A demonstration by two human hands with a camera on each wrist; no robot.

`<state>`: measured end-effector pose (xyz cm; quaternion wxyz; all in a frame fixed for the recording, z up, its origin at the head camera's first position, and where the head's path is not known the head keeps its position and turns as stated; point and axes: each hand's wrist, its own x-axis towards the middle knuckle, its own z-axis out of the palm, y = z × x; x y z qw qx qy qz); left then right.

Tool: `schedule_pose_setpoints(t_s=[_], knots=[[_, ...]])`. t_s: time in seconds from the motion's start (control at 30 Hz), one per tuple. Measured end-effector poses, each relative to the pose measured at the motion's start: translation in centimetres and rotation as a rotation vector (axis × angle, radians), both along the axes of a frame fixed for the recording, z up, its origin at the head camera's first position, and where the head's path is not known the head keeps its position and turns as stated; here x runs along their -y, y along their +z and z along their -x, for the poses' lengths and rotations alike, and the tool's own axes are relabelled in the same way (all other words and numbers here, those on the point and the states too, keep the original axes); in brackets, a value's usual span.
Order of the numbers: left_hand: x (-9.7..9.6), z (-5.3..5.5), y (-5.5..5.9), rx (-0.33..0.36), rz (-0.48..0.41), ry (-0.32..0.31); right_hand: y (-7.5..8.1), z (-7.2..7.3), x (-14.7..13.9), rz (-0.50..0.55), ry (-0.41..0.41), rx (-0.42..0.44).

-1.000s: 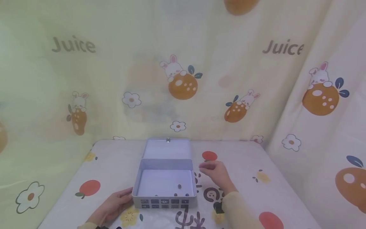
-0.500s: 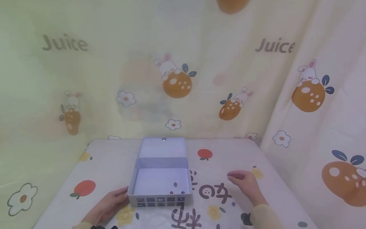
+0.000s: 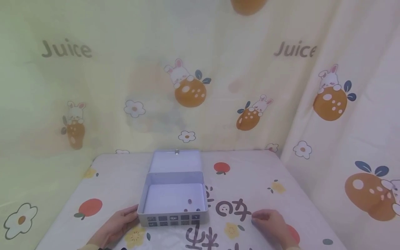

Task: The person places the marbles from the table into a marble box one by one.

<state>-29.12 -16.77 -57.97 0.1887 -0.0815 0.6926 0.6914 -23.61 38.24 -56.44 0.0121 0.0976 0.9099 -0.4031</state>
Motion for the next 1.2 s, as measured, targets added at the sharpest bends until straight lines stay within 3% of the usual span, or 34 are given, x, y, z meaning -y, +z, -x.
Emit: schedule_pose_setpoints(t_s=[0.5, 0.67, 0.93, 1.2], knots=[[0.1, -0.2, 0.3, -0.002, -0.025, -0.009, 0.1, 0.9, 1.0, -0.123, -0.022, 0.052], [0.1, -0.4, 0.4, -0.006, -0.034, -0.017, 0.2, 0.7, 0.5, -0.051, -0.040, 0.028], [0.1, -0.3, 0.1, 0.003, -0.040, -0.026, 1.9, 0.6, -0.2, 0.264, -0.097, 0.002], [0.2, -0.1, 0.0, 0.015, -0.070, -0.019, 3.1, 2.6, 1.6, 0.170, -0.085, 0.005]])
